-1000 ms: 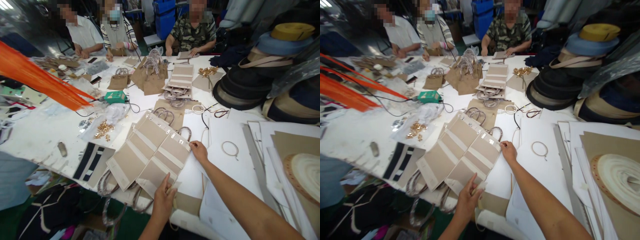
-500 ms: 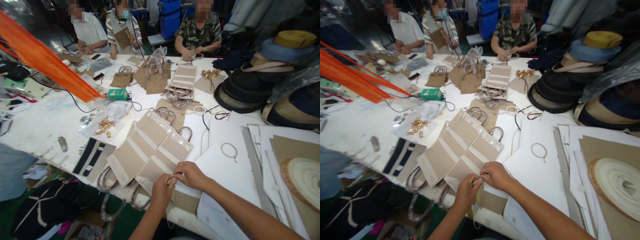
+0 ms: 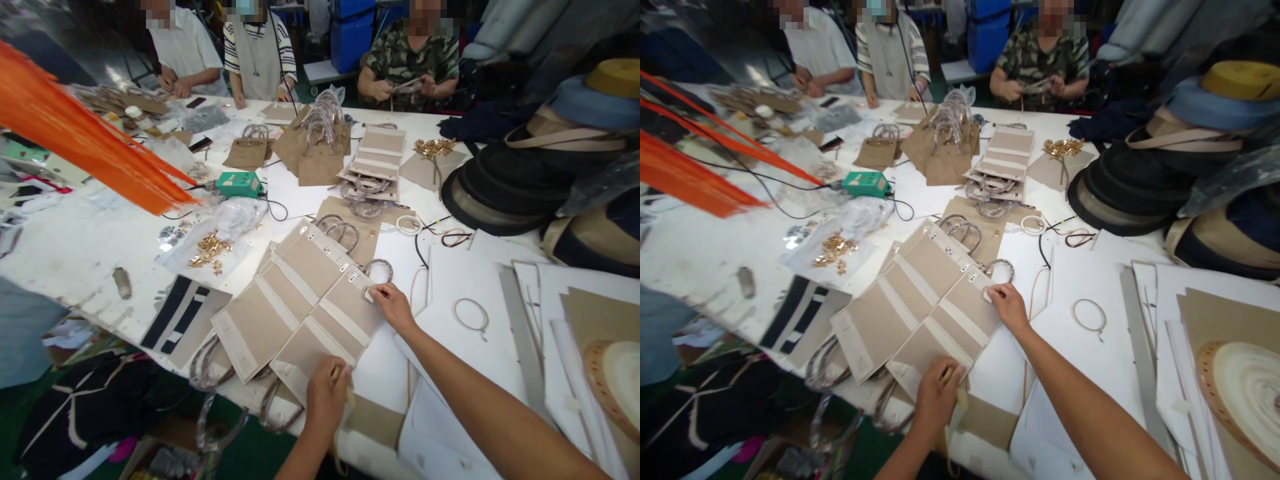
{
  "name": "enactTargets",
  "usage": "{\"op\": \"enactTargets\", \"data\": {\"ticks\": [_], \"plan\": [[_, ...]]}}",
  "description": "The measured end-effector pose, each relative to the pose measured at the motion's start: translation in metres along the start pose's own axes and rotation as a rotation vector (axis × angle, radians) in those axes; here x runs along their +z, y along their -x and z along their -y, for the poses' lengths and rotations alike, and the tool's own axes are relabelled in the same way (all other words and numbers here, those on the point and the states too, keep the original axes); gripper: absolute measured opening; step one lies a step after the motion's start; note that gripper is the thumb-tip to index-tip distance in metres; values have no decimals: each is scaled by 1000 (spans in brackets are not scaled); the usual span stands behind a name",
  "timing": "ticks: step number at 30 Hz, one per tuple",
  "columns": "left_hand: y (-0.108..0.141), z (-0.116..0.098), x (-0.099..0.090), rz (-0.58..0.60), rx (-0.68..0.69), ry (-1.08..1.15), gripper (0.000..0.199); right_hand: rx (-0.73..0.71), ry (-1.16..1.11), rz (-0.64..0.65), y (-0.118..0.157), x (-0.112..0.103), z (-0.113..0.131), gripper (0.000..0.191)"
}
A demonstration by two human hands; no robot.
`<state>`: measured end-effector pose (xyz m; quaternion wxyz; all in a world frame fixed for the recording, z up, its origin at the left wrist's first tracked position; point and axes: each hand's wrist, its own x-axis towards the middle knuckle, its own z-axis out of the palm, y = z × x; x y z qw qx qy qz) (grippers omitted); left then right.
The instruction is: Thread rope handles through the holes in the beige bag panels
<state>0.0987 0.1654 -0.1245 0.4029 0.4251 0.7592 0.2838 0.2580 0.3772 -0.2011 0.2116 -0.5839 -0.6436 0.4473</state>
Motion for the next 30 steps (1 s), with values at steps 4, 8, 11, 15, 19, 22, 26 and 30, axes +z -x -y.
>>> {"op": "enactTargets", "data": {"ticks": [4,8,11,15,19,22,26,30], "plan": [[-2,10,1,-19,-160,265,27,17,11,-62,-14,18,-11,37],[1,10,1,69,-329,501,35,24,31,-129,-13,28,-17,39],[2,5,0,70,-310,491,33,11,20,-133,-19,24,-18,37],[-1,-6,-3,43,-341,568,32,35,-19,-163,-15,8,-4,50],[-11,-19,-19,-105,-345,669,37,-5,-116,71,43,6,31,47],[-20,-32,-42,-180,-295,649,36,3,-370,523,105,26,65,49],[-24,-45,-76,-330,-321,631,38,35,-430,501,162,62,103,51],[-28,-46,-98,-545,-342,777,45,-330,-168,362,201,88,112,30]]}}
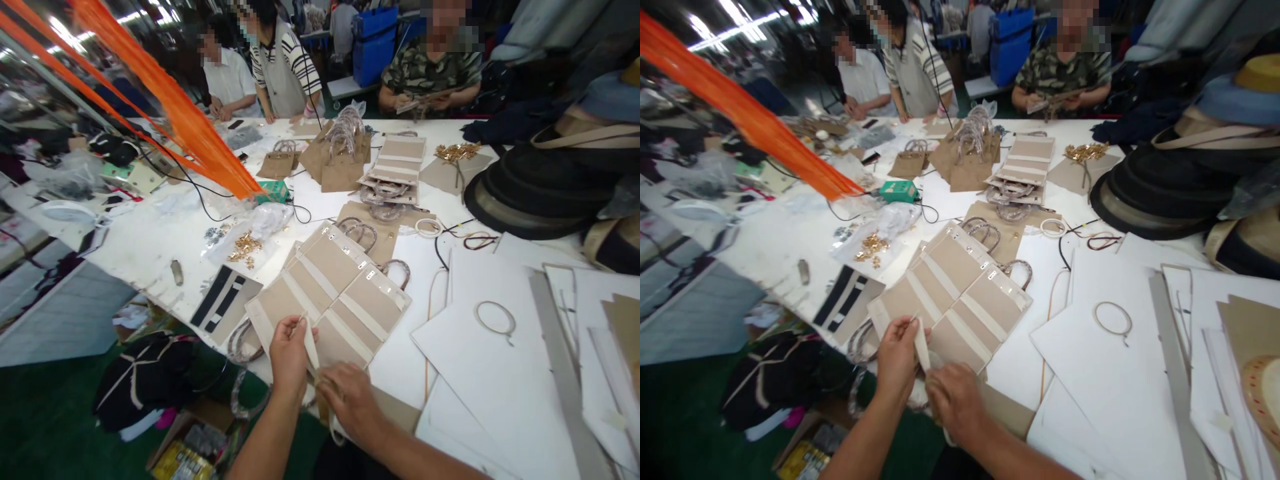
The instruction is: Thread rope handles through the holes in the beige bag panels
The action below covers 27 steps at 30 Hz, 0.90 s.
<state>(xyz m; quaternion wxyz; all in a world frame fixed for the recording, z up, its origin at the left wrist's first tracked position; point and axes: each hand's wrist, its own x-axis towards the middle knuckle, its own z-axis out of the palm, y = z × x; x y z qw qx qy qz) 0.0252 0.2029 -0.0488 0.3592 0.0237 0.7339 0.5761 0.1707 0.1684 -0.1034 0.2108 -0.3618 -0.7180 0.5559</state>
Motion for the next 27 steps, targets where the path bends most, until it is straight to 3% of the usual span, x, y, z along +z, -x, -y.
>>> {"op": "enactTargets", "data": {"ticks": [2,5,7,9,11,13,14,16,18,23,27], "plan": [[-6,-4,0,-50,20,66,46,-159,148,147,14,19,-1,24],[-12,-6,6,-45,62,72,46,-283,176,507,32,43,-4,19],[-12,-1,9,-7,99,13,45,-254,25,721,38,43,-1,28],[-7,10,8,59,116,-68,45,-113,-161,809,36,24,6,38],[1,24,3,143,94,-145,47,64,-261,721,27,-13,17,33],[11,38,-3,206,64,-221,46,198,-216,414,8,-56,26,21],[16,44,-5,225,48,-259,45,215,-163,229,-5,-75,28,21],[23,53,-7,253,29,-330,41,179,-79,58,-30,-104,26,30],[27,59,-6,286,29,-393,37,146,-63,77,-51,-117,18,38],[24,62,-3,340,154,-624,27,273,-149,309,-72,-114,-5,15],[17,59,0,473,263,-683,21,289,-48,318,-75,-119,-16,16]]}}
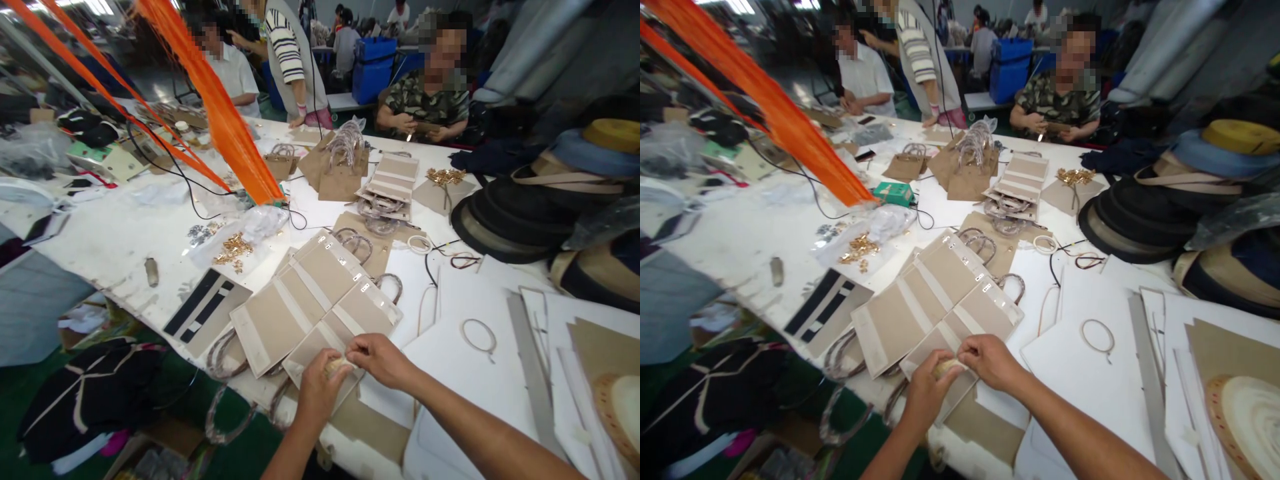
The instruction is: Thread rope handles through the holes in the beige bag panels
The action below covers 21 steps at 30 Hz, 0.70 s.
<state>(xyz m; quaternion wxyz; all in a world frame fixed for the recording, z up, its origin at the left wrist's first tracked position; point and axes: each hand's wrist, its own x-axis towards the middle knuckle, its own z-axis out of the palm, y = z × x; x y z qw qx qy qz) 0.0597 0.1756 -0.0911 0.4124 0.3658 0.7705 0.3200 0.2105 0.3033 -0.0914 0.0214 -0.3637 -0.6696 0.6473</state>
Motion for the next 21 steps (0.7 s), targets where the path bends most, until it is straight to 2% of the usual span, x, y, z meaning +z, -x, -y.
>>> {"op": "enactTargets", "data": {"ticks": [3,5,10,13,18,21], "plan": [[-6,1,0,106,89,31,28,-14,88,-31,-1,-10,-4,16],[-10,2,2,149,112,24,25,-8,123,-21,-3,-16,-6,14],[-23,5,3,182,142,-52,16,-32,229,69,-11,-22,-7,13],[-33,10,5,196,195,-108,15,-68,337,46,-17,-25,-2,9],[-48,17,9,159,338,-260,16,-190,515,3,-31,-29,1,10],[-53,16,12,55,462,-303,20,-209,496,-154,-46,-36,-8,15]]}}
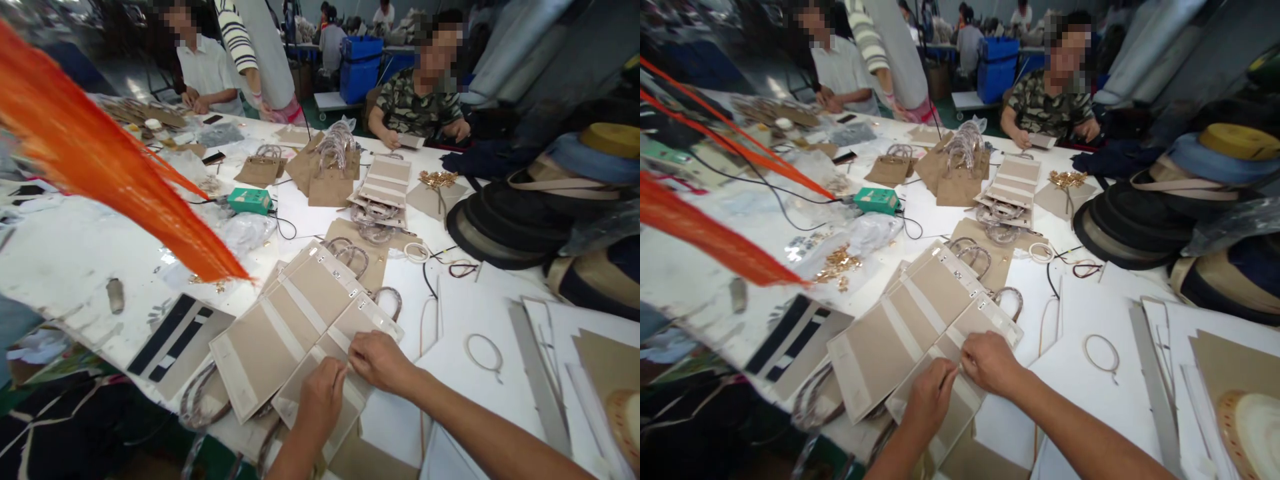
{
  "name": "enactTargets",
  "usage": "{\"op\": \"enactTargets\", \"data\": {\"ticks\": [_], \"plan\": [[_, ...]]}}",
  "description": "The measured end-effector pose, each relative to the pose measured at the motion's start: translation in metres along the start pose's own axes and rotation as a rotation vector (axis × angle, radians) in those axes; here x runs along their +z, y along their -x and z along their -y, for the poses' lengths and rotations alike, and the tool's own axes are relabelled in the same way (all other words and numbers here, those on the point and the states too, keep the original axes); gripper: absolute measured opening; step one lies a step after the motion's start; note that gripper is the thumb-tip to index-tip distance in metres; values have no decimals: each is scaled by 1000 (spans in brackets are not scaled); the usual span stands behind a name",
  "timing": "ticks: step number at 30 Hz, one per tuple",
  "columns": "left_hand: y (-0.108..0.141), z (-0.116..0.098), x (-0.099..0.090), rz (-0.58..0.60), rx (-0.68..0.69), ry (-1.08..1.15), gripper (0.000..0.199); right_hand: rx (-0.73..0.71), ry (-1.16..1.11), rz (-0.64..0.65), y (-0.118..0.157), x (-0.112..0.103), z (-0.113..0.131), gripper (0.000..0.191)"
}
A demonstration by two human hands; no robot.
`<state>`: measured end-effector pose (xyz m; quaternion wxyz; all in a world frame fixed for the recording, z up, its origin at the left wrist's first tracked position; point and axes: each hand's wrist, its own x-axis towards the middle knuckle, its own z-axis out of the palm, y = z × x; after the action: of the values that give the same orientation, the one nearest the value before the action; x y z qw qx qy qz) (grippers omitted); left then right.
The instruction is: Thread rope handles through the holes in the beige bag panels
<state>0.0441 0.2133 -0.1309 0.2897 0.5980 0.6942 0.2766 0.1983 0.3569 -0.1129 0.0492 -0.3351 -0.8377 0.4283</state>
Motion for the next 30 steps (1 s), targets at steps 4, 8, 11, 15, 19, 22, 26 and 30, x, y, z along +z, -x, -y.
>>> {"op": "enactTargets", "data": {"ticks": [4,8,11,15,19,22,26,30], "plan": [[-10,5,2,-127,12,24,15,231,-174,-311,-35,-6,-35,25],[-21,24,5,-119,-100,-137,19,332,-217,-424,-76,-6,-62,31],[-26,33,9,-56,-177,-248,22,371,-191,-455,-92,8,-72,28],[-24,31,17,3,-187,-269,19,425,-97,-485,-91,30,-82,23],[-14,28,27,45,-208,-287,21,493,-25,-496,-92,37,-90,23],[-6,31,31,63,-201,-290,22,547,7,-512,-99,35,-95,40],[2,30,32,48,-192,-295,23,576,2,-450,-105,30,-100,36],[15,30,40,136,-138,-183,20,556,-48,-412,-102,24,-103,27]]}}
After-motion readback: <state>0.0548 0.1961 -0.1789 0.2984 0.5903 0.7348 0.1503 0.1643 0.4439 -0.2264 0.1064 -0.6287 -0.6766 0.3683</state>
